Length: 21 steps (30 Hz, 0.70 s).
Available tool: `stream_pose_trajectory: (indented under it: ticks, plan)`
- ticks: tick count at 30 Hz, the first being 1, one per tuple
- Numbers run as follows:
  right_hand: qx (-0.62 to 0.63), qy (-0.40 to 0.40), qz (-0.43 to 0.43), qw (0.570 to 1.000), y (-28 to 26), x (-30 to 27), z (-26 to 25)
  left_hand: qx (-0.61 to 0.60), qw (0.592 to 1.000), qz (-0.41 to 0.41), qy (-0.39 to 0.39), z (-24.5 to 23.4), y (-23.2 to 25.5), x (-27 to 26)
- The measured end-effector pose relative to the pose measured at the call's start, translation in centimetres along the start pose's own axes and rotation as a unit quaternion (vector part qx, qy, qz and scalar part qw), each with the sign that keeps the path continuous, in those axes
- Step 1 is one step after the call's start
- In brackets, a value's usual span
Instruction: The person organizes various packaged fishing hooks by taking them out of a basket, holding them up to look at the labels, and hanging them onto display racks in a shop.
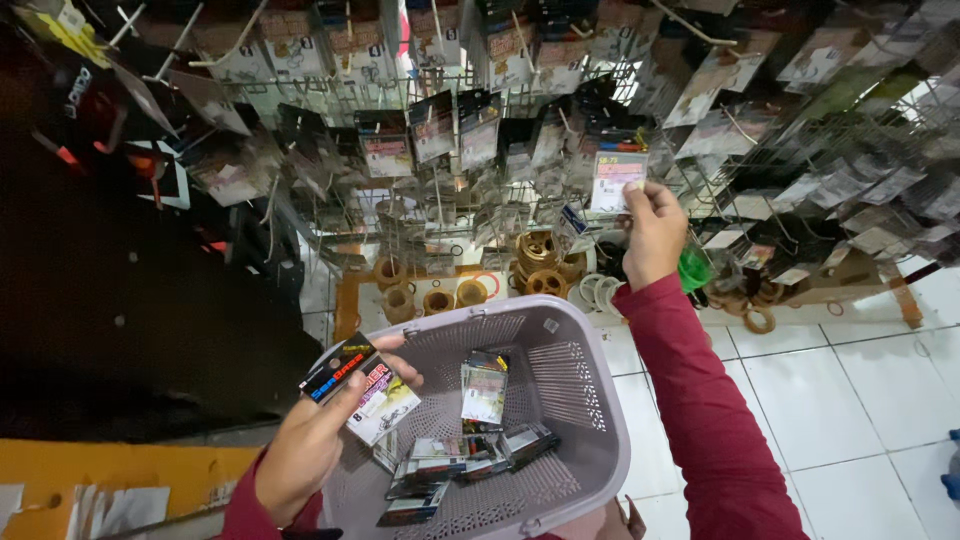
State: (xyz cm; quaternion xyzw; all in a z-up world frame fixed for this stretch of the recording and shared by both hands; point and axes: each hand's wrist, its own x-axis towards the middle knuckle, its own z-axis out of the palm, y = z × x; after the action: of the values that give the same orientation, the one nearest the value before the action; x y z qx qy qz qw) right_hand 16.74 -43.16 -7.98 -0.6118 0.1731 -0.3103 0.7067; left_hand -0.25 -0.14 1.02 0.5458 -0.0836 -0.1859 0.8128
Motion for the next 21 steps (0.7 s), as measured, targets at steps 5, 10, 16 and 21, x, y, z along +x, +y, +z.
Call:
stream_pose_trajectory:
  ticks: [5, 10, 16, 21]
  plan:
    - [-0.014, -0.011, 0.031, 0.999, 1.3, 0.3, 0.0, -0.009, 1.0, 0.008, 0.008, -0.1, -0.3, 0.2]
    - [-0.063, -0.011, 0.043, 0.997, -0.4, 0.5, 1.7, -0.016, 1.0, -0.006, 0.008, 0.1, 0.0, 0.2]
    - [-0.194, 0.003, 0.029, 0.981, -1.8, 2.9, 4.2, -0.031, 0.999, 0.003, 0.011, -0.4, -0.9, 0.3]
    - [-0.216, -0.1, 0.093, 0.967, -1.2, 3.0, 4.6, -0.026, 0.999, -0.006, 0.023, -0.2, -0.5, 0.0]
